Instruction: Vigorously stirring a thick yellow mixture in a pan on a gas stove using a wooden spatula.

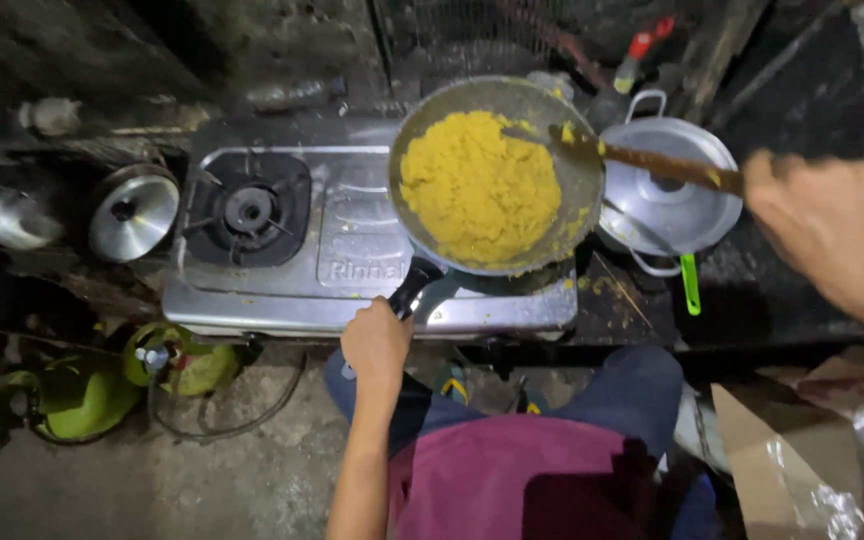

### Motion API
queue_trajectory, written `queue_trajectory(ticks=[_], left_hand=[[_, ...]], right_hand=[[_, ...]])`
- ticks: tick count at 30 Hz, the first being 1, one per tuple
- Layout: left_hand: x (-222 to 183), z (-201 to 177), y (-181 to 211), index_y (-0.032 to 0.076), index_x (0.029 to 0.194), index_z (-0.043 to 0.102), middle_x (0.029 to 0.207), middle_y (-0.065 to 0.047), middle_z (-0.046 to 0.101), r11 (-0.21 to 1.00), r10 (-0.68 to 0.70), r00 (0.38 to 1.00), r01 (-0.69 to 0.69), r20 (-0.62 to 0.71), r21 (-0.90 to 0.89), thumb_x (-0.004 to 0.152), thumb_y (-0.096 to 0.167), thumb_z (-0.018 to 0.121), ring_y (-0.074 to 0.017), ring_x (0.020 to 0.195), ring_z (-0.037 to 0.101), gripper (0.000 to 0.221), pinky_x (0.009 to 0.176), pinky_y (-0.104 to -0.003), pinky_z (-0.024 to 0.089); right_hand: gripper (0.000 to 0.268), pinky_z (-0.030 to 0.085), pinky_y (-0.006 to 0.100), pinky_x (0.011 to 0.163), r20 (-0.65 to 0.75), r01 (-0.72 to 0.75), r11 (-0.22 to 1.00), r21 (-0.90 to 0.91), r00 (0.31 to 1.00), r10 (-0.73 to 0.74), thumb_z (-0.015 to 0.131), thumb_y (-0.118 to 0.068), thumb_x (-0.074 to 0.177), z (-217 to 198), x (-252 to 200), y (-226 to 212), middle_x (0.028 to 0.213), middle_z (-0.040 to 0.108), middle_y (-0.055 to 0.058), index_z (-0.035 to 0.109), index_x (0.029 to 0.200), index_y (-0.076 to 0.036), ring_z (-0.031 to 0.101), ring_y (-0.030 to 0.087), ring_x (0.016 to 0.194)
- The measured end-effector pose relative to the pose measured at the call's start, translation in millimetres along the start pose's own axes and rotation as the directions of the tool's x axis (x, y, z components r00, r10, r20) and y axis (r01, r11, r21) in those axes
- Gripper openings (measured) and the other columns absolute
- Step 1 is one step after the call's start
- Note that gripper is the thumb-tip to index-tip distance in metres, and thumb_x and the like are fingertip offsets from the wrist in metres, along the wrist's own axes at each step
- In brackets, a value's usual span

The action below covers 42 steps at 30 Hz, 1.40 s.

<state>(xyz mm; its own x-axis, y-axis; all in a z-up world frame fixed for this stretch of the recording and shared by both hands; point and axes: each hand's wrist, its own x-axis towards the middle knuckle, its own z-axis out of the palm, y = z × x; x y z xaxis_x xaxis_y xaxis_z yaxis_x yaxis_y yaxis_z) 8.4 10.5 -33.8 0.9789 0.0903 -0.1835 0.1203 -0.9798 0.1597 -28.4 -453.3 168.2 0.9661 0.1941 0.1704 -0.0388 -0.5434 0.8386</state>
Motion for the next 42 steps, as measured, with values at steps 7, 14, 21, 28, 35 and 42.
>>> queue_trajectory(ticks=[7,14,21,28,35,42], left_hand=[[0,-20,7,0.007,0.106,0.067,0.099,-0.018,0.073,0.995,-0.067,0.985,0.077,0.158,-0.057,0.087,0.052,0.077,-0.0441,0.091,0.071,0.049,0.075,-0.052,0.056],[0,-5,4,0.009,0.099,0.067,0.09,-0.015,0.074,0.999,-0.034,0.998,0.035,0.058,-0.014,0.084,0.05,0.081,-0.0413,0.084,0.073,0.046,0.07,-0.05,0.057],[-5,-10,7,0.008,0.099,0.067,0.089,-0.013,0.074,1.0,-0.011,0.999,0.011,0.043,-0.008,0.085,0.051,0.082,-0.0384,0.08,0.074,0.048,0.065,-0.047,0.058],[-9,-46,16,0.002,0.093,0.074,0.078,-0.019,0.073,0.993,-0.024,1.0,0.023,-0.011,-0.112,0.082,0.026,0.08,-0.0393,0.078,0.076,0.027,0.07,-0.049,0.063],[-8,-47,16,0.001,0.092,0.075,0.077,-0.019,0.074,0.992,-0.046,0.998,0.05,0.038,-0.114,0.081,0.028,0.082,-0.04,0.077,0.076,0.03,0.068,-0.049,0.063],[-17,-62,22,-0.002,0.096,0.075,0.078,-0.022,0.074,0.993,-0.017,0.998,0.023,0.052,-0.113,0.085,0.026,0.079,-0.0403,0.077,0.076,0.03,0.068,-0.05,0.063]], right_hand=[[0.02,0.061,0.027,0.064,0.47,0.303,0.943,0.134,0.819,-0.33,0.051,-0.034,0.099,4,77,-3,0.093,0.081,-0.021,0.069,0.105,-0.037,0.083,0.007,0.087],[0.032,0.07,0.033,0.074,0.72,0.132,0.868,0.478,0.507,-0.474,0.066,-0.044,0.087,-13,75,-19,0.104,0.082,0.003,0.076,0.107,-0.021,0.084,0.019,0.092],[0.047,0.048,0.031,0.052,0.733,-0.625,0.406,0.666,0.451,-0.508,0.07,-0.014,0.091,-56,18,-102,0.084,0.081,0.011,0.068,0.137,-0.018,0.065,0.021,0.058],[0.028,0.047,0.032,0.057,0.612,-0.71,-0.327,0.624,0.704,-0.36,0.082,-0.007,0.071,-25,-25,-188,0.072,0.066,0.008,0.079,0.099,0.0,0.06,0.021,0.064],[0.032,0.022,0.02,0.027,0.611,-0.641,-0.766,0.038,0.622,-0.49,0.075,0.006,0.081,-90,-45,-216,0.05,0.03,-0.005,0.068,0.112,0.011,0.027,0.005,0.031],[0.025,0.018,0.014,0.025,0.298,-0.442,-0.686,-0.577,0.669,-0.681,0.057,-0.008,0.096,-82,-73,-276,0.043,0.025,-0.011,0.066,0.119,-0.007,0.026,0.001,0.027]])
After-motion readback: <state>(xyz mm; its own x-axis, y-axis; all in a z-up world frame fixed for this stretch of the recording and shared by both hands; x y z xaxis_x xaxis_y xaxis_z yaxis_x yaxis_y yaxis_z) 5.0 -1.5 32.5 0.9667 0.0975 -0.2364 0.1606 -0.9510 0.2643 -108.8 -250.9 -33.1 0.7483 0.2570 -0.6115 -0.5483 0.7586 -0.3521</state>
